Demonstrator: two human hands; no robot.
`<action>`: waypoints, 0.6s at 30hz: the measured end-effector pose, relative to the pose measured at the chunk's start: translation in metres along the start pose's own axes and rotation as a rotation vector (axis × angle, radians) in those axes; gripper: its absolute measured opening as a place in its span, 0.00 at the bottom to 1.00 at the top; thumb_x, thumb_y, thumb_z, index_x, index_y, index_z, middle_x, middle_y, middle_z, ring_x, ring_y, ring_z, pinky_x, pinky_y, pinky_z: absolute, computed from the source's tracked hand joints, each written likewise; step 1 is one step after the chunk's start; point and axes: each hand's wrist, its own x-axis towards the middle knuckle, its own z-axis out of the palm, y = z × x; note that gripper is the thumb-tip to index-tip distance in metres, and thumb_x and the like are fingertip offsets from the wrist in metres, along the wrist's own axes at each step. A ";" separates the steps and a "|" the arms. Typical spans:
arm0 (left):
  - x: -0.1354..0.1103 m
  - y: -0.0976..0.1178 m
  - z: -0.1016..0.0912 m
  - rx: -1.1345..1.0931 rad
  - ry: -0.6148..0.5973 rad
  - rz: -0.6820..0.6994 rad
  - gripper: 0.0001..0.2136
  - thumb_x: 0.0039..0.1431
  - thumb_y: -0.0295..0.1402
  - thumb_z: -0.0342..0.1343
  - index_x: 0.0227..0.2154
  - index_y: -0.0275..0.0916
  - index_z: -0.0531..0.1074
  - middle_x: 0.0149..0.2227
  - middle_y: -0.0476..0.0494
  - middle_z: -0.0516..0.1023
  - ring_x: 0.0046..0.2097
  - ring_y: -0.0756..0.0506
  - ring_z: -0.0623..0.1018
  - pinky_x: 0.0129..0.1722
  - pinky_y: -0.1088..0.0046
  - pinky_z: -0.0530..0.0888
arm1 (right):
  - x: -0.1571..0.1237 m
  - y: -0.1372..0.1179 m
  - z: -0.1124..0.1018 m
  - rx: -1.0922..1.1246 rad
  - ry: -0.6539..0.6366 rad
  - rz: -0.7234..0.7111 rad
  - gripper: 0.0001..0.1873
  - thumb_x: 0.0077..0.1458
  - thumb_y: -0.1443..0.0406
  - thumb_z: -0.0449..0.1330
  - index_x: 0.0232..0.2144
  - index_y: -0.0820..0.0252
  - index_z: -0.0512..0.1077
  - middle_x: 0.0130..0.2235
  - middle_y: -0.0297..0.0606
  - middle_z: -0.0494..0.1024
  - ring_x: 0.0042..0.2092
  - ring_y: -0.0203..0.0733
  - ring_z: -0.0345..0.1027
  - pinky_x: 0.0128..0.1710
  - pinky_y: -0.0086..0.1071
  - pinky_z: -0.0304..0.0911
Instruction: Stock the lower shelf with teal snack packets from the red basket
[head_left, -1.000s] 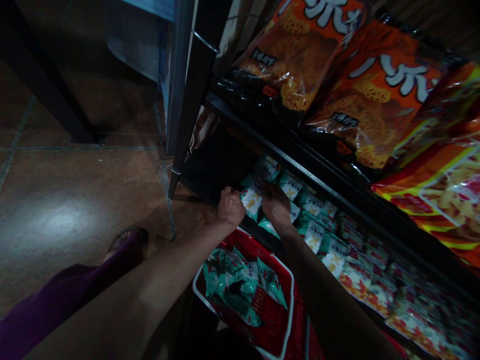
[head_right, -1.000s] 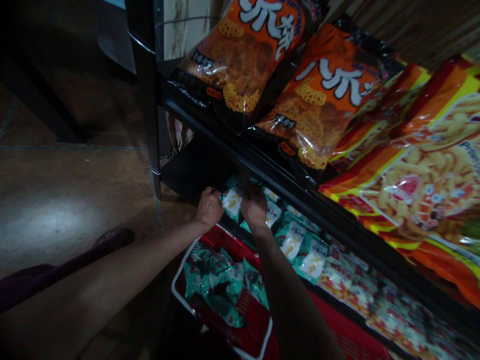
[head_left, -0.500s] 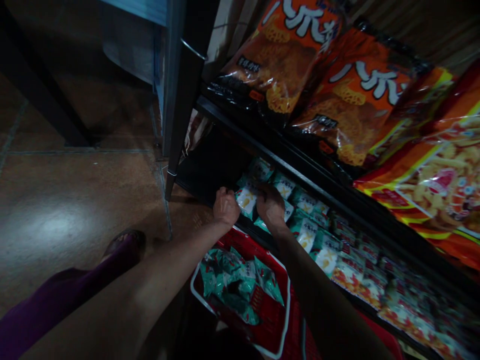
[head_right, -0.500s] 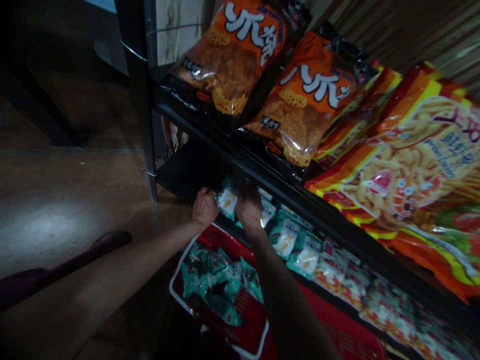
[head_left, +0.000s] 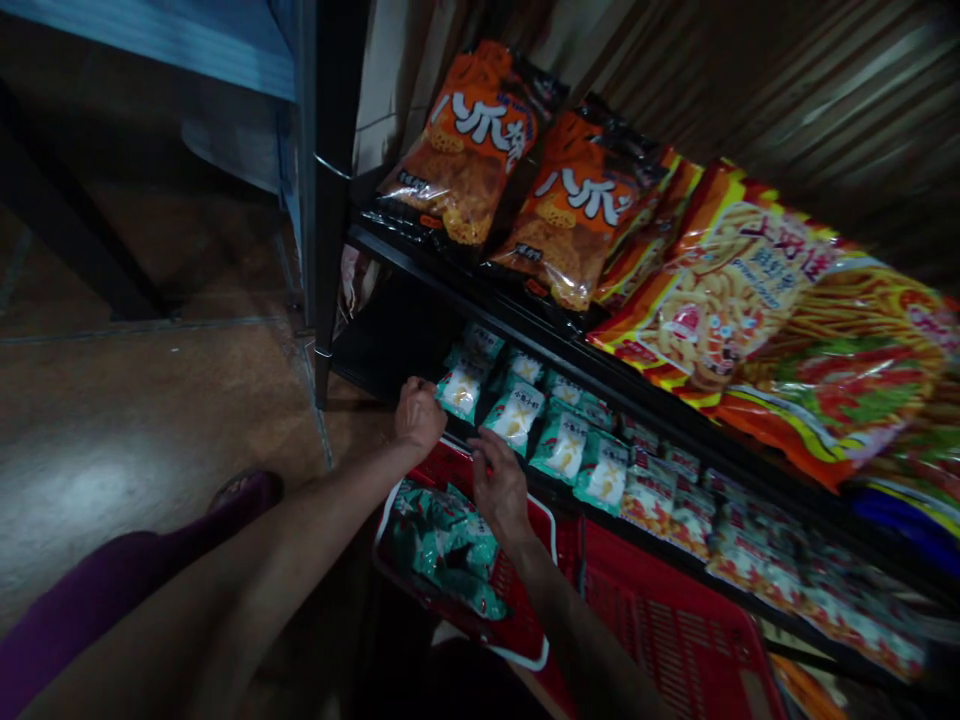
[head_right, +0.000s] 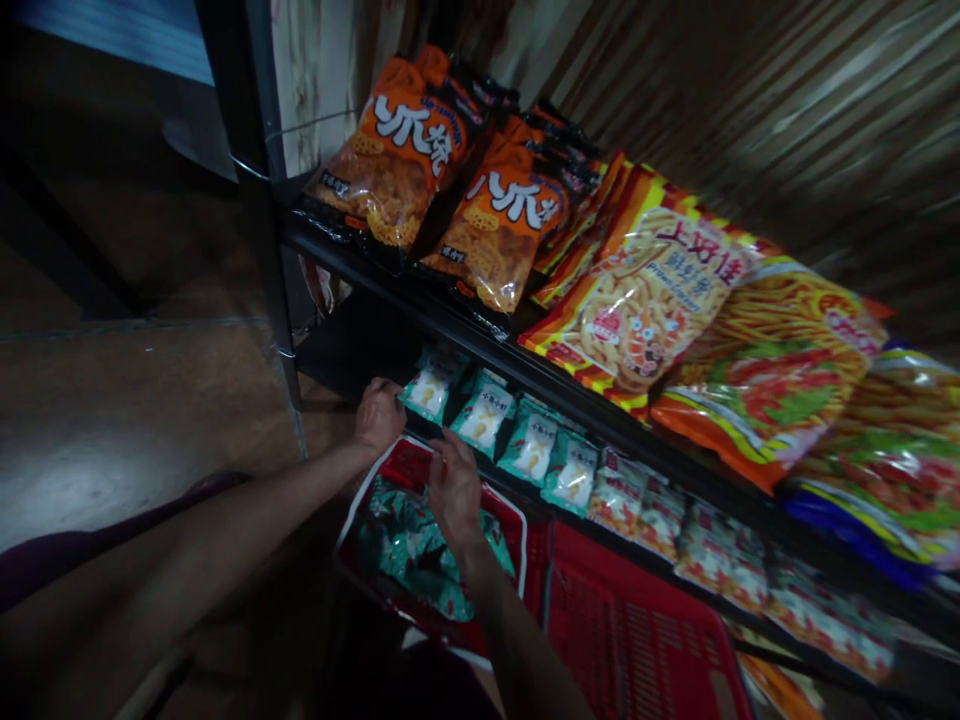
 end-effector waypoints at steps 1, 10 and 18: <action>-0.004 0.004 -0.003 -0.004 -0.012 0.010 0.15 0.54 0.22 0.46 0.40 0.33 0.75 0.45 0.37 0.72 0.49 0.44 0.71 0.51 0.73 0.68 | -0.011 0.000 -0.001 0.000 -0.034 0.003 0.16 0.57 0.66 0.47 0.37 0.61 0.74 0.50 0.47 0.73 0.52 0.44 0.67 0.53 0.40 0.62; -0.066 0.050 -0.044 0.001 -0.323 0.066 0.14 0.52 0.23 0.48 0.38 0.34 0.76 0.43 0.39 0.75 0.45 0.47 0.74 0.49 0.75 0.68 | -0.066 0.001 -0.023 -0.114 -0.403 0.154 0.14 0.55 0.70 0.48 0.35 0.62 0.74 0.39 0.45 0.77 0.43 0.42 0.71 0.46 0.33 0.65; -0.116 0.048 -0.045 -0.067 -0.571 0.036 0.11 0.51 0.28 0.50 0.35 0.39 0.76 0.40 0.44 0.78 0.42 0.47 0.75 0.43 0.74 0.69 | -0.110 0.034 -0.016 -0.154 -0.541 0.356 0.14 0.53 0.70 0.52 0.40 0.63 0.75 0.43 0.46 0.78 0.45 0.43 0.72 0.46 0.30 0.64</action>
